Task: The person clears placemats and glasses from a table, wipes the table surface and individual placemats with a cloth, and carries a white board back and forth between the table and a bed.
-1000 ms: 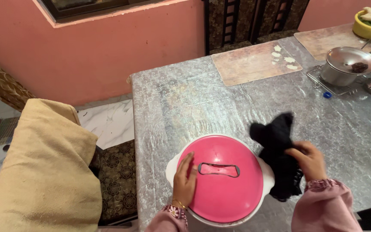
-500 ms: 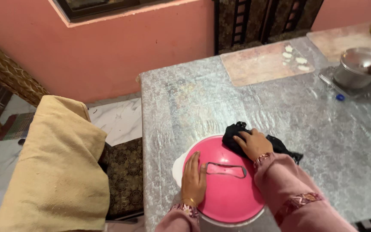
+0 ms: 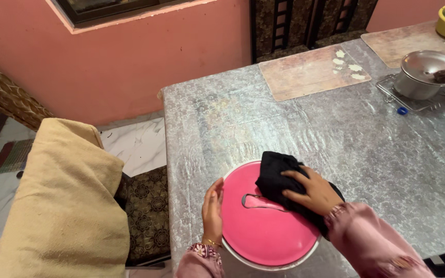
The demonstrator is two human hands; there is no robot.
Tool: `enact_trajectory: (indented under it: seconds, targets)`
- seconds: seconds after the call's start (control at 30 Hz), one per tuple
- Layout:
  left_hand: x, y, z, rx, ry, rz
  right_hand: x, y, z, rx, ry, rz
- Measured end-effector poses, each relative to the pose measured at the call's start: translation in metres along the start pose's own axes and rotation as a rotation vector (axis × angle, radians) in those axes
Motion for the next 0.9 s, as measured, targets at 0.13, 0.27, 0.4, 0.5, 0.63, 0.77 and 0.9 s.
enact_trajectory:
  seconds: [0.13,0.27,0.4,0.5,0.63,0.77,0.9]
  targets:
    - [-0.020,0.017,0.008,-0.246,-0.119,-0.254,0.009,-0.051,-0.037,-0.025,0.158,-0.122]
    - [-0.027,0.024,0.003,-0.177,-0.087,-0.376,0.121,-0.076,-0.083,0.167,0.109,0.191]
    - [-0.022,0.026,0.019,-0.334,-0.217,-0.383,0.184,-0.031,-0.062,0.060,0.127,0.377]
    - [-0.024,0.022,0.012,-0.264,-0.167,-0.401,0.151,-0.008,-0.026,-0.019,-0.052,0.352]
    - [-0.034,0.020,-0.005,-0.061,-0.524,-0.336,0.046,0.025,0.024,-0.157,-0.197,-0.049]
    - [-0.031,0.021,-0.042,0.349,-1.022,-0.332,0.022,0.091,0.028,-0.173,-0.004,-0.315]
    - [-0.039,0.025,-0.054,0.395,-1.125,-0.450,0.101,0.130,0.005,-0.228,0.121,0.146]
Point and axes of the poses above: each hand's wrist, its own y-axis away from the middle knuckle, its own z-axis out of the back of the hand, x = y × z, the point moved 8 cm from there along -y, towards the middle knuckle, and after that the axes turned 7 degrees about y, right-handed, at the moved point
